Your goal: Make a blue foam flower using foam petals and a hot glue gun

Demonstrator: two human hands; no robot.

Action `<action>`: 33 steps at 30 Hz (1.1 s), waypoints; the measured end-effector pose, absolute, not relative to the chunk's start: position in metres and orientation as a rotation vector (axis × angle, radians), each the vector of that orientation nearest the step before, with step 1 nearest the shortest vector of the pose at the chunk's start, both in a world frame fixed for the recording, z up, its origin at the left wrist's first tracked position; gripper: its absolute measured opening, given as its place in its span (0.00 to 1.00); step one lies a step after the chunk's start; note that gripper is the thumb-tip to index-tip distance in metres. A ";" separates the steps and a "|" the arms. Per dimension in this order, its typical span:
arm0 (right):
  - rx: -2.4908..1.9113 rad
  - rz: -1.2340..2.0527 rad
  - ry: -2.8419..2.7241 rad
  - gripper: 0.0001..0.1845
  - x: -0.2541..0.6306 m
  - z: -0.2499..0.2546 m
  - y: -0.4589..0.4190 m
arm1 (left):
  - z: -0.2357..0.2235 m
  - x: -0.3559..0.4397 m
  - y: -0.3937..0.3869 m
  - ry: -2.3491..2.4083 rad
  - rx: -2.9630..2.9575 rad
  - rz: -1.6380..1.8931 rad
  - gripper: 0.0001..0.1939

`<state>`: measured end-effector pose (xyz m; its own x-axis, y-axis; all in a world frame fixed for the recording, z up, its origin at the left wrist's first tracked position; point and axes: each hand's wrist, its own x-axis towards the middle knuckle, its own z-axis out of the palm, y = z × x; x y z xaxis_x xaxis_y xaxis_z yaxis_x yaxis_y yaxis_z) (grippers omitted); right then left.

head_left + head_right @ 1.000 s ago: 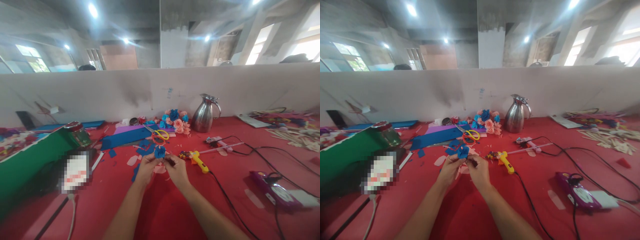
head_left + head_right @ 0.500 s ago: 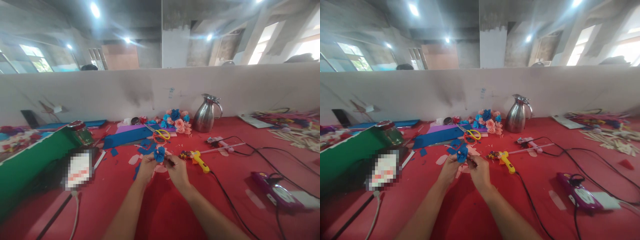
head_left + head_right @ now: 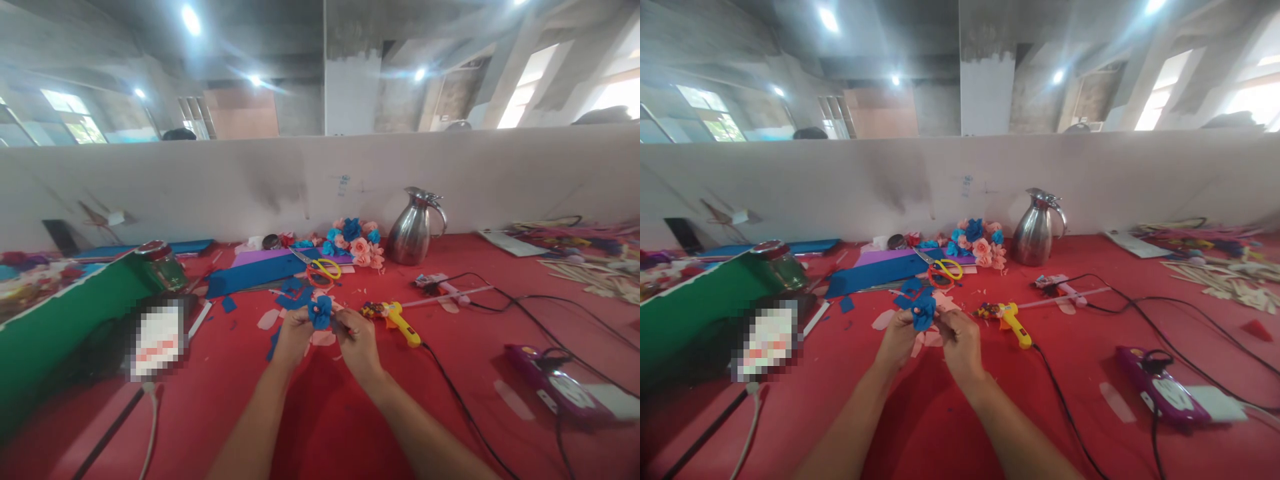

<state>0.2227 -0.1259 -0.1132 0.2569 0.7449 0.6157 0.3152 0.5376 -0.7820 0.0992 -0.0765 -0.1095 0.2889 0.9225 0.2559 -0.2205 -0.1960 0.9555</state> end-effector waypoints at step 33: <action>-1.116 0.734 -1.253 0.09 0.220 -0.113 -0.123 | -0.101 0.108 -0.080 0.680 0.855 1.078 0.12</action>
